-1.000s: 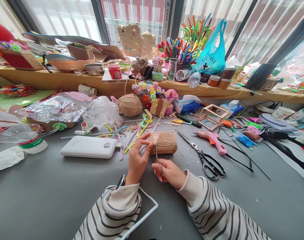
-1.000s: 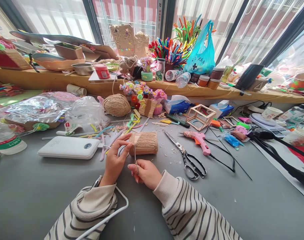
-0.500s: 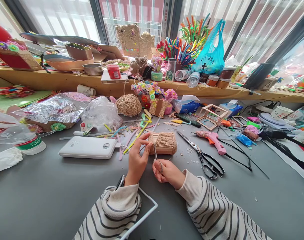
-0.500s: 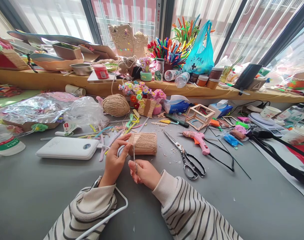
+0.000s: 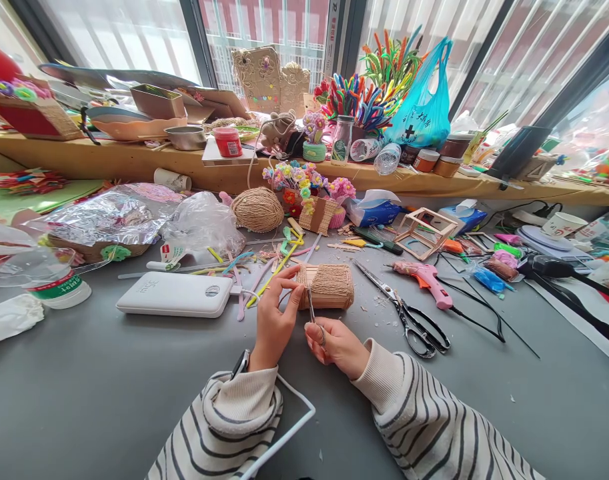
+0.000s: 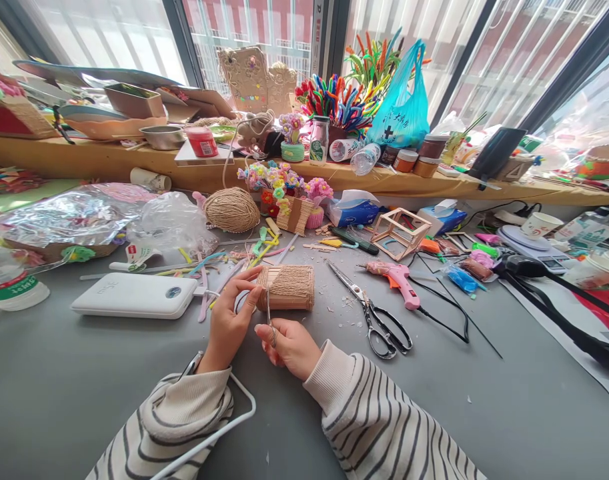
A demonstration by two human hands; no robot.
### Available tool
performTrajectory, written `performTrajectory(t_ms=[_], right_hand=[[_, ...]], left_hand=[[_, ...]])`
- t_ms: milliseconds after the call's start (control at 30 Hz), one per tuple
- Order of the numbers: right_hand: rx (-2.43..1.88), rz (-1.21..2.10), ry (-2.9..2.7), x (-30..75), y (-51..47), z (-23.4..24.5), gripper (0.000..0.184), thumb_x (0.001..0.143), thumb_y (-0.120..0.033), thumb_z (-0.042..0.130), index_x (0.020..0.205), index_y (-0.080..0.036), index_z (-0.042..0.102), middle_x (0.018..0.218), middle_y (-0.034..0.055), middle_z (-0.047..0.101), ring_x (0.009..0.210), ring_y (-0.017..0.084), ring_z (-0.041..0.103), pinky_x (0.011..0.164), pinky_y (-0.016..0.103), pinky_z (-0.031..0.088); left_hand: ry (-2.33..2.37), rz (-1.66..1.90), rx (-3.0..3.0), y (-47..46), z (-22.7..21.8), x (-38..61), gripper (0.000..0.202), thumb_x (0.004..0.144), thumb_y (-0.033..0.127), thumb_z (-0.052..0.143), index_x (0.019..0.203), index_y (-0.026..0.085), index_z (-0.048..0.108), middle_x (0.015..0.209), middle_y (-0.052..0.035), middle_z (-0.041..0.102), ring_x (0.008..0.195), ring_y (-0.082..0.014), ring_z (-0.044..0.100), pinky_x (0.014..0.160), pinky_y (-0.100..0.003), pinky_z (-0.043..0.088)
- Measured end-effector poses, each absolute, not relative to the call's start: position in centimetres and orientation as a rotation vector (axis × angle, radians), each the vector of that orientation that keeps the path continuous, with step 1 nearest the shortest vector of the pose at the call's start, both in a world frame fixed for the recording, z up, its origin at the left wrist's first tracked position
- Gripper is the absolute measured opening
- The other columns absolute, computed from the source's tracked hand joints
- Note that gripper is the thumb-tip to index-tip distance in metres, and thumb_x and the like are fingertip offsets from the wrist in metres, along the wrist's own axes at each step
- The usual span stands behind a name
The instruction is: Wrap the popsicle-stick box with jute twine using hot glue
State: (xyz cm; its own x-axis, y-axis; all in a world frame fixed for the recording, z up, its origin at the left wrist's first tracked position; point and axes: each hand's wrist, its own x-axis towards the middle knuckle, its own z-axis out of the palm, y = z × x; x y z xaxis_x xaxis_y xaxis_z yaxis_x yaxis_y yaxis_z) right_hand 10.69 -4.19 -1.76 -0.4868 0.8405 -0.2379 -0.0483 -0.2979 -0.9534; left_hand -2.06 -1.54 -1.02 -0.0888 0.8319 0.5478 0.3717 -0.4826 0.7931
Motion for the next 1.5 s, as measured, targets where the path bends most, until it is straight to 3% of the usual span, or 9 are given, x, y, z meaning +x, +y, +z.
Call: performTrajectory(t_ms=[267,900,1100,1500], right_hand=[[-1.024,1.889,-1.293,10.20,-4.10,-1.68,0.063,0.051,-0.081,0.048,0.056,-0.019,0.042,0.036,-0.0084,0.037,0.032,0.003,0.027,0.034,0.020,0.016],[-0.992,1.843,-1.296,10.17,-4.17,-1.91,0.060,0.053,-0.076,0.054,0.053,-0.018,0.042,0.035,-0.0082,0.038,0.032,0.003,0.029,0.035,0.019,0.018],[-0.991,1.870,-1.284,10.01,-4.10,-1.99,0.063,0.050,-0.081,0.048,0.055,-0.018,0.042,0.037,-0.0078,0.038,0.031,0.003,0.031,0.033,0.019,0.016],[-0.965,1.823,-1.306,10.10,-4.28,-2.39,0.059,0.059,-0.078,0.047,0.056,-0.018,0.042,0.037,-0.0079,0.038,0.032,0.004,0.030,0.035,0.020,0.018]], left_hand=[[1.305,1.595,1.810,-1.51,-1.08,-2.01,0.012,0.082,0.030,0.050,0.076,0.019,0.052,0.113,-0.0093,0.060,0.110,-0.0203,0.054,0.096,-0.042,0.040],[1.295,1.600,1.807,-1.47,-1.11,-2.01,0.011,0.082,0.028,0.050,0.076,0.019,0.051,0.113,-0.0094,0.060,0.108,-0.0201,0.055,0.095,-0.040,0.040],[1.307,1.588,1.808,-1.50,-1.29,-2.06,0.011,0.083,0.028,0.049,0.077,0.019,0.052,0.113,-0.0098,0.059,0.111,-0.0209,0.053,0.096,-0.041,0.039],[1.296,1.591,1.803,-1.44,-1.36,-1.98,0.011,0.083,0.027,0.048,0.076,0.019,0.050,0.113,-0.0108,0.059,0.111,-0.0210,0.052,0.096,-0.041,0.038]])
